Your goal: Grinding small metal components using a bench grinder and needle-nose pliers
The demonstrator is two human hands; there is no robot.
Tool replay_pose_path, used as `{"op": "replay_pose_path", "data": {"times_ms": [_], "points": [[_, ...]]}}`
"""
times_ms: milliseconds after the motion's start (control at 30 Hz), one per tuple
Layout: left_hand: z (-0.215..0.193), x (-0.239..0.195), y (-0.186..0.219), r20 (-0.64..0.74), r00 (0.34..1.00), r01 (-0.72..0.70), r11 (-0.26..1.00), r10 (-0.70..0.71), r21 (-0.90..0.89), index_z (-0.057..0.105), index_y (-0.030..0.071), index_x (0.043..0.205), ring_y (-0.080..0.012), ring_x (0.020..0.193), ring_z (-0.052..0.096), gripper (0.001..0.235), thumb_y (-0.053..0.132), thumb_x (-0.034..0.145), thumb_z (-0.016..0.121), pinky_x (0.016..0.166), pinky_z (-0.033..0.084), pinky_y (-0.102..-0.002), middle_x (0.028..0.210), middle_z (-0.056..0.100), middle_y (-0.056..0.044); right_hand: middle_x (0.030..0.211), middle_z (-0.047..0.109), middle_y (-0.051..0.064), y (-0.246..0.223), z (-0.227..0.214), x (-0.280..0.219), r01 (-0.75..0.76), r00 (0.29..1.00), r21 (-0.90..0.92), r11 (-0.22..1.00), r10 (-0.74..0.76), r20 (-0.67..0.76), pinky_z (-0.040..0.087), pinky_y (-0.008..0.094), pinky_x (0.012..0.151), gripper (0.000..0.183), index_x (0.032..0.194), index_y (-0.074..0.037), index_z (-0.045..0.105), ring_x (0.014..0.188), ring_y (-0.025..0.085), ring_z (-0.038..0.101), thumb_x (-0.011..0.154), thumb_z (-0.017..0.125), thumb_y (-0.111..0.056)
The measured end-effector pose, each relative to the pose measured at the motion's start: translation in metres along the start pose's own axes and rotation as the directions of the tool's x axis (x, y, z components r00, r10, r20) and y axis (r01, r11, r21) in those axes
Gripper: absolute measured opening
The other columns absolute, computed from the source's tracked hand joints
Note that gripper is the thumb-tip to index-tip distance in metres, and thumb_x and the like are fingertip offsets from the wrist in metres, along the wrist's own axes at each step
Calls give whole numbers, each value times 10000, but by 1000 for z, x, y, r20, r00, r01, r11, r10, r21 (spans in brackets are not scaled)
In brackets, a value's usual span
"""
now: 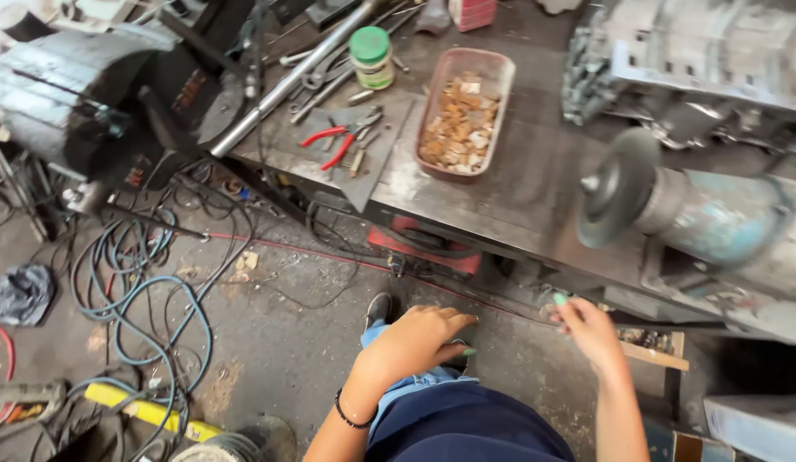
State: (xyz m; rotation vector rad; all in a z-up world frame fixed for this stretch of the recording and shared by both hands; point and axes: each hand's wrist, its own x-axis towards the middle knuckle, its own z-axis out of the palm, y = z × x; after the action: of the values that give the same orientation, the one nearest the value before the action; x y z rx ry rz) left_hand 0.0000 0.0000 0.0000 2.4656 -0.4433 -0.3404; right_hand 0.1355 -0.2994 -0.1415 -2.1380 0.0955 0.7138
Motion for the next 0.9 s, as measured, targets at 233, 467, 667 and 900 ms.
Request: {"op": "replay_pose_path", "data": {"times_ms": [233, 467, 667, 900], "points": [[-60, 2, -61, -291, 956, 2, 994, -35, -110, 565, 9, 1237, -425, 936, 650, 367, 172, 909, 592, 816, 509, -533, 989, 661, -206, 732, 707, 127, -140, 92, 32, 329, 926, 189, 925, -355, 125, 534, 294, 561, 207, 958, -33, 702, 592, 184, 632, 982, 577, -197], [-84, 31, -204, -559, 805, 244, 970, -198, 6, 593, 107, 1268, -303, 1111, 613, 411, 255, 890, 655, 916, 502, -427, 1188, 632, -103, 741, 703, 108, -238, 131, 65, 437, 896, 154, 886, -444, 14, 522, 268, 530, 176, 968, -58, 693, 601, 164, 647, 994, 602, -207], [-101, 55, -280, -599, 673, 616, 777, -433, 130, 434, 123, 1415, -361, 1321, 395, 721, 372, 813, 742, 1055, 340, -613, 1413, 440, -132, 757, 708, 130, -256, 183, 69, 355, 932, 166, 920, -363, 15, 535, 296, 549, 154, 997, -30, 692, 619, 187, 637, 962, 603, -151], [-110, 56, -325, -634, 651, 669, 710, -417, 221, 385, 0, 1429, -314, 1265, 447, 991, 633, 735, 700, 1103, 315, -482, 1350, 459, -172, 738, 746, 116, -285, 223, 57, 308, 951, 80, 948, -309, 9, 571, 332, 589, 139, 974, -90, 729, 630, 220, 698, 910, 645, -180]]}}
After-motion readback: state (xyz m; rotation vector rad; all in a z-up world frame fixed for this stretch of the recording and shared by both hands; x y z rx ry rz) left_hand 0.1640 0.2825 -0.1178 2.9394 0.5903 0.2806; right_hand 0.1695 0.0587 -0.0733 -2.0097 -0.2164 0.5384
